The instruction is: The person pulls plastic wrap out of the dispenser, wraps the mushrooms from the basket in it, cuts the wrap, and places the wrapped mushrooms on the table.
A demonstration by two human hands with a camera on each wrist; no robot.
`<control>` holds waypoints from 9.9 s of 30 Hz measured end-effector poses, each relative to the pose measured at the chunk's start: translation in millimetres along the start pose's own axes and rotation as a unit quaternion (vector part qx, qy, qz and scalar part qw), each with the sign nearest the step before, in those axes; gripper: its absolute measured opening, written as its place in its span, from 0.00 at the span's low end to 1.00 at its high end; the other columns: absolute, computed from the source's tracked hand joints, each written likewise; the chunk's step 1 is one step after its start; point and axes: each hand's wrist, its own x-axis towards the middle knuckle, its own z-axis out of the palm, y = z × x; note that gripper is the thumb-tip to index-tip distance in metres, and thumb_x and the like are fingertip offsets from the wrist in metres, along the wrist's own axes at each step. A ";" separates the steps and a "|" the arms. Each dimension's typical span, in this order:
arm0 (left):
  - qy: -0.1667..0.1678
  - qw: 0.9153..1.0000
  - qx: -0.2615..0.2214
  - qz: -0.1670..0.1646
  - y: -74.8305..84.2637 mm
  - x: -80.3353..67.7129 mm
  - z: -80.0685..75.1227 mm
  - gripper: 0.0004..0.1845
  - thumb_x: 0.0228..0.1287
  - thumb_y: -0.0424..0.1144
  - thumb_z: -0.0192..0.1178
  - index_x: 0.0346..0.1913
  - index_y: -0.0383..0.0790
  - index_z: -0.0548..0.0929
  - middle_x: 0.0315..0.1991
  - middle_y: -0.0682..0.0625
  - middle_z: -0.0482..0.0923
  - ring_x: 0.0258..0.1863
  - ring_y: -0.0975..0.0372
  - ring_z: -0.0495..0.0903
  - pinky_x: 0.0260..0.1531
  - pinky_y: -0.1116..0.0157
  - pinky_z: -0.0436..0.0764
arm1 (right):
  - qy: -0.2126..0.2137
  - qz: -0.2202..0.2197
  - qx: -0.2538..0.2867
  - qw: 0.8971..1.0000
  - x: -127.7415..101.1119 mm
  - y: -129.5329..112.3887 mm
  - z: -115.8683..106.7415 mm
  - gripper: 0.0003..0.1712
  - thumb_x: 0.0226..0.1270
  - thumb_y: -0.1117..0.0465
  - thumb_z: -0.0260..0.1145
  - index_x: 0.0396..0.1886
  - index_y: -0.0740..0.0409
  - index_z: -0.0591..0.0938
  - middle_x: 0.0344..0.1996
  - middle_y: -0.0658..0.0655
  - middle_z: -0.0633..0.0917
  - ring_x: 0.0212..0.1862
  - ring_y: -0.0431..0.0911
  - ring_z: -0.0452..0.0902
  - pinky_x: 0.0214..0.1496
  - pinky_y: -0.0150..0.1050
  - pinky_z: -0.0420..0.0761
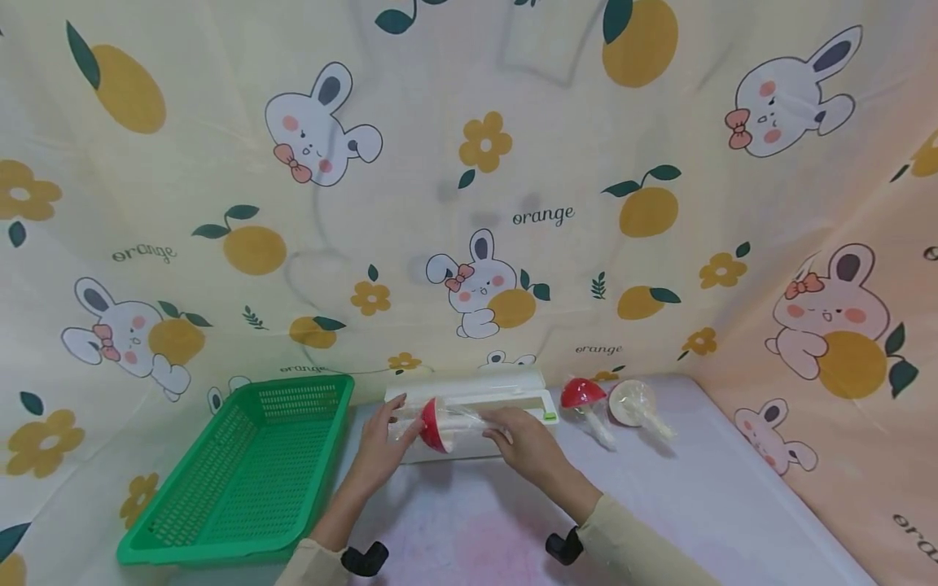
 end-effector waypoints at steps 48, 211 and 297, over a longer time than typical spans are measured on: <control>-0.069 0.990 -0.018 0.123 -32.6 -32.9 27.3 0.27 0.54 0.25 0.81 0.52 0.43 0.77 0.53 0.48 0.77 0.53 0.51 0.83 0.52 0.51 0.87 | -0.098 0.009 0.066 0.993 -39.0 34.4 28.5 0.18 0.64 0.68 0.79 0.53 0.53 0.87 0.48 0.48 0.86 0.51 0.42 0.81 0.55 0.41 0.86; -0.186 0.982 -0.012 0.011 83.7 77.1 164.3 0.06 0.64 0.53 0.77 0.42 0.62 0.95 0.36 0.68 0.89 0.35 0.68 0.78 0.35 0.68 0.76 | -0.023 0.272 0.145 0.951 -34.7 119.7 7.1 0.57 0.59 0.40 0.84 0.84 0.43 0.65 0.81 0.61 0.68 0.78 0.65 0.66 0.75 0.69 0.69; -0.240 0.947 0.202 0.072 35.9 99.4 33.6 0.04 0.66 0.46 0.77 0.35 0.54 0.92 0.44 0.59 0.83 0.43 0.62 0.79 0.46 0.58 0.82 | -0.026 0.333 0.109 0.936 -27.9 122.0 -9.8 0.64 0.53 0.29 0.82 0.86 0.41 0.64 0.82 0.65 0.66 0.80 0.68 0.62 0.71 0.76 0.66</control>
